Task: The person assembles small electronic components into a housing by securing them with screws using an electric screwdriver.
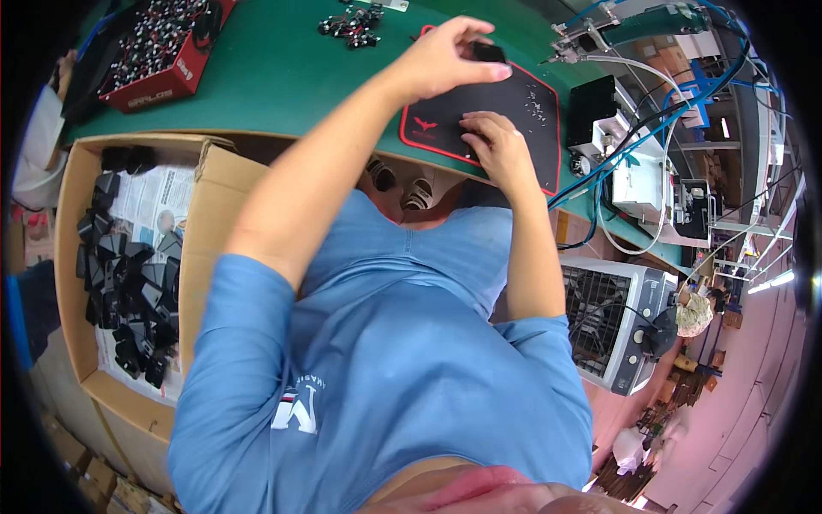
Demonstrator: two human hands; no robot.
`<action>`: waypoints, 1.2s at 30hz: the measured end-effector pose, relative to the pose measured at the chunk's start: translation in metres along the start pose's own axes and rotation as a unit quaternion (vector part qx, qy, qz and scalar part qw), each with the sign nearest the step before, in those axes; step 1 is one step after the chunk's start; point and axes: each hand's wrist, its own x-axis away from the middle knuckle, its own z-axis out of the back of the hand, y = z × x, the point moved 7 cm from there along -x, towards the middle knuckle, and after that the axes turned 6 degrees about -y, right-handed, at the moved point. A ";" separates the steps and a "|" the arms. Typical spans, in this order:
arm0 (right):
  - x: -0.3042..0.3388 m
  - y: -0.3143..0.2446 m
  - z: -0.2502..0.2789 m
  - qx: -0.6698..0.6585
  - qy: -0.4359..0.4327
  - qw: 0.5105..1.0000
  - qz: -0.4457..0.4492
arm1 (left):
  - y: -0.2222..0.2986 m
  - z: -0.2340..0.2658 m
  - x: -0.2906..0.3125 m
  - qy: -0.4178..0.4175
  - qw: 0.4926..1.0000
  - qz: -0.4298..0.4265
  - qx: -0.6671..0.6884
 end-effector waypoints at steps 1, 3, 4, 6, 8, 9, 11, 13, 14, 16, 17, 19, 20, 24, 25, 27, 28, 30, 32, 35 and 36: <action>0.001 0.003 -0.001 -0.033 0.000 0.999 -0.035 | -0.013 0.000 0.007 0.051 0.998 0.000 0.046; 0.006 0.001 0.001 -0.051 0.000 0.997 -0.062 | -0.026 -0.005 0.030 0.082 0.996 0.017 -0.026; 0.012 0.004 0.001 -0.069 -0.004 0.994 -0.090 | -0.034 -0.010 0.041 0.075 0.996 0.034 -0.044; 0.014 0.000 0.004 -0.051 0.008 0.998 -0.044 | -0.043 -0.009 0.051 0.048 0.996 0.040 -0.060; 0.016 -0.002 0.004 -0.081 0.001 0.995 -0.065 | -0.033 -0.013 0.057 0.011 0.985 -0.032 -0.169; 0.014 0.001 0.002 -0.094 0.000 0.992 -0.079 | -0.029 -0.010 0.057 0.013 0.988 -0.033 -0.147; 0.014 0.002 0.000 -0.081 0.011 0.990 -0.111 | -0.033 -0.001 0.057 0.041 0.983 -0.019 -0.178; 0.014 0.004 -0.004 -0.068 0.022 0.987 -0.141 | -0.033 0.002 0.059 0.057 0.979 0.004 -0.195; 0.014 0.005 -0.004 -0.061 0.043 0.988 -0.135 | -0.037 0.005 0.060 0.074 0.985 0.043 -0.153; 0.014 0.004 -0.005 -0.057 0.064 0.988 -0.128 | -0.042 0.007 0.063 0.091 0.986 0.083 -0.112; 0.016 0.002 -0.005 -0.055 0.076 0.987 -0.130 | -0.044 0.008 0.065 0.096 0.984 0.089 -0.119; 0.018 0.003 -0.008 -0.054 0.087 0.986 -0.133 | -0.043 0.007 0.068 0.101 0.982 0.095 -0.126; 0.019 0.001 -0.008 -0.033 0.107 0.988 -0.107 | -0.041 0.005 0.068 0.085 0.981 0.087 -0.150; 0.019 0.000 -0.006 0.032 0.123 0.990 -0.052 | -0.038 0.004 0.068 0.079 0.980 0.082 -0.161; 0.018 0.000 -0.005 0.030 0.123 0.991 -0.051 | -0.039 0.005 0.069 0.080 0.980 0.083 -0.163; 0.016 -0.002 -0.003 0.030 0.110 0.993 -0.030 | -0.032 0.002 0.069 0.059 0.977 0.033 -0.204; 0.015 -0.003 -0.001 0.027 0.109 0.993 -0.027 | -0.031 0.003 0.070 0.062 0.976 0.035 -0.207; 0.017 0.013 -0.006 -0.085 0.070 0.986 -0.126 | -0.027 0.002 0.070 0.058 0.971 0.030 -0.231; 0.021 0.016 -0.006 -0.089 0.068 0.987 -0.111 | -0.023 0.000 0.069 0.052 0.970 0.050 -0.230; 0.024 0.019 -0.005 -0.102 0.072 0.988 -0.087 | -0.021 -0.001 0.071 0.042 0.969 0.060 -0.235; 0.024 0.018 -0.003 -0.118 0.083 0.986 -0.081 | -0.020 -0.003 0.071 0.032 0.967 0.054 -0.245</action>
